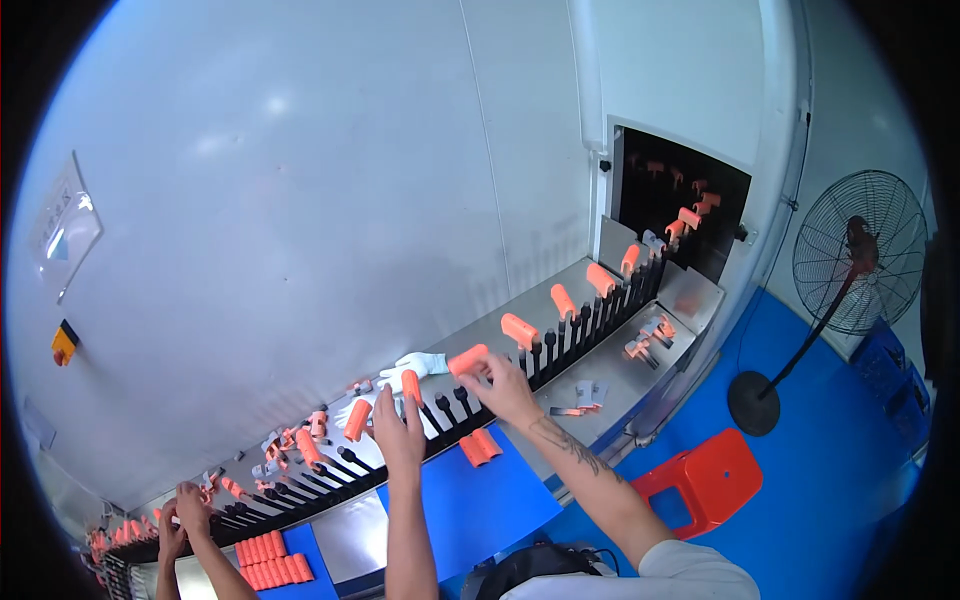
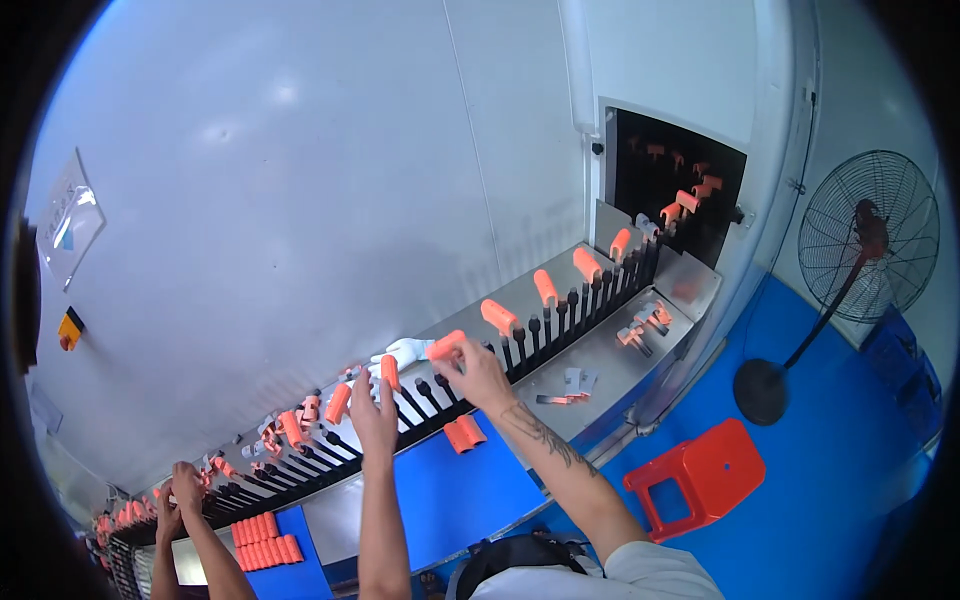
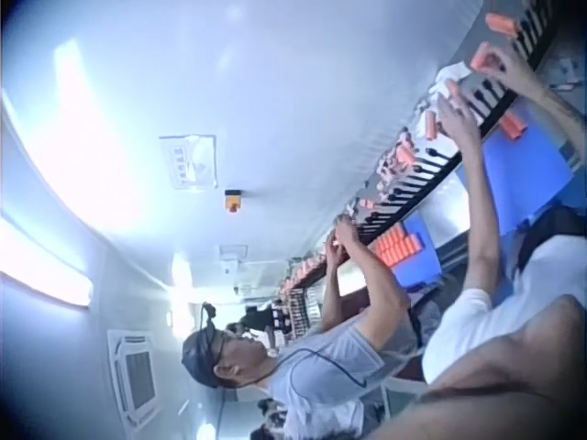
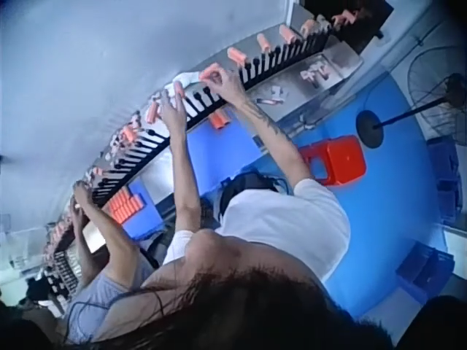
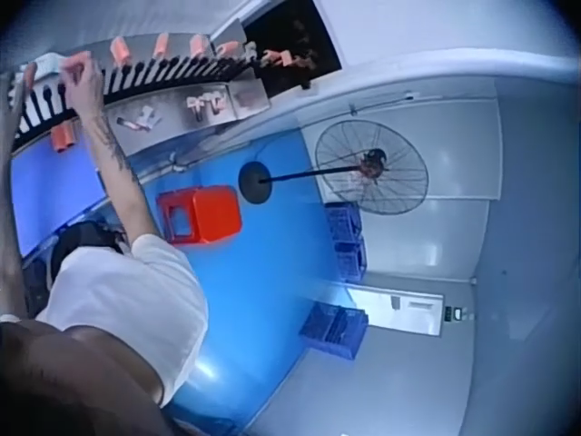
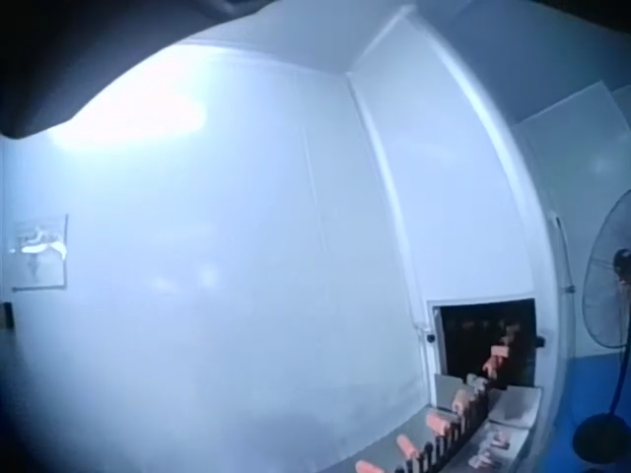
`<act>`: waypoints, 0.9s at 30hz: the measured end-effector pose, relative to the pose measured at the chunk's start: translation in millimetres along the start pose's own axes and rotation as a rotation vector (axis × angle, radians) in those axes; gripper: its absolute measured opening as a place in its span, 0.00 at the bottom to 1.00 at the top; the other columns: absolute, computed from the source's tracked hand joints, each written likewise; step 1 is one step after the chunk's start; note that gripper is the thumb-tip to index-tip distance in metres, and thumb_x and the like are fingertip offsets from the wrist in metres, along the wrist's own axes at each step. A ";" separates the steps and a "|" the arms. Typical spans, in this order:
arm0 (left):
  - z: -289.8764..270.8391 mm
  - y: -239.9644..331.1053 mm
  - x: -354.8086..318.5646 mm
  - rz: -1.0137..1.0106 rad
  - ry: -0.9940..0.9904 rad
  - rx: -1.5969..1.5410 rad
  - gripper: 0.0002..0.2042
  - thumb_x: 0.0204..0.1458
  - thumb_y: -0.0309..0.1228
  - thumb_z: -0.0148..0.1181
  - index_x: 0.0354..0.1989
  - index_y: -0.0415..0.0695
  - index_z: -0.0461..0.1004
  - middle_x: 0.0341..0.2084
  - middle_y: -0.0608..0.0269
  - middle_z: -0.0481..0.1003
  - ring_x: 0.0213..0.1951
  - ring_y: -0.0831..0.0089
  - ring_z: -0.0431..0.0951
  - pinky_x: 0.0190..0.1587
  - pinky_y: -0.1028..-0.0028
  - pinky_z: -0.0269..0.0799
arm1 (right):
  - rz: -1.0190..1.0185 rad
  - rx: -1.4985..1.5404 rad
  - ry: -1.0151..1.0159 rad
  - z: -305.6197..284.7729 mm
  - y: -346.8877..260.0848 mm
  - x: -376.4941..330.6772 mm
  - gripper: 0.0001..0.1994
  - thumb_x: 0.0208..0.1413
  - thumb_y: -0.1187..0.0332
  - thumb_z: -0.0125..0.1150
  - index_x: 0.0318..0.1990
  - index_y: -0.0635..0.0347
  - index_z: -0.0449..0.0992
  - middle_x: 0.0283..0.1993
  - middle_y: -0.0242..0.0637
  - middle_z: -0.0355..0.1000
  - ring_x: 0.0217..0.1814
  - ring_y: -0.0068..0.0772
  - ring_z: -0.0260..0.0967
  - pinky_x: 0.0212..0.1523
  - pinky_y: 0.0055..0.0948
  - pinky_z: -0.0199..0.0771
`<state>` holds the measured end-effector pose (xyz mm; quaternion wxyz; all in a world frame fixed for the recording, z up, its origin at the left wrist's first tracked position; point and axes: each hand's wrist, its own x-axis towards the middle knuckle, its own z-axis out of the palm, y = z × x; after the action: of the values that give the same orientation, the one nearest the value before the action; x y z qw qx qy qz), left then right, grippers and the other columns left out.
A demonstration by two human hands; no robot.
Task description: Placing red rectangular objects onto a rotating conveyor belt system.
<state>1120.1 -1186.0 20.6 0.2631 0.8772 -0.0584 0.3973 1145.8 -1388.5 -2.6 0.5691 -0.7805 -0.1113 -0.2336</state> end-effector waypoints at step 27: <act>48.4 89.7 -166.2 -0.187 -0.854 -0.074 0.16 0.48 0.24 0.65 0.48 0.43 0.79 0.49 0.50 0.77 0.52 0.53 0.77 0.55 0.61 0.72 | 0.190 -0.058 -0.177 -101.3 132.1 -131.7 0.18 0.55 0.61 0.64 0.52 0.53 0.76 0.42 0.43 0.78 0.43 0.49 0.76 0.43 0.43 0.75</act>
<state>1011.7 -1304.9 -89.5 0.2816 0.9542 -0.0965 -0.0287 1065.7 -1514.9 -153.2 0.5539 -0.8212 -0.0799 -0.1117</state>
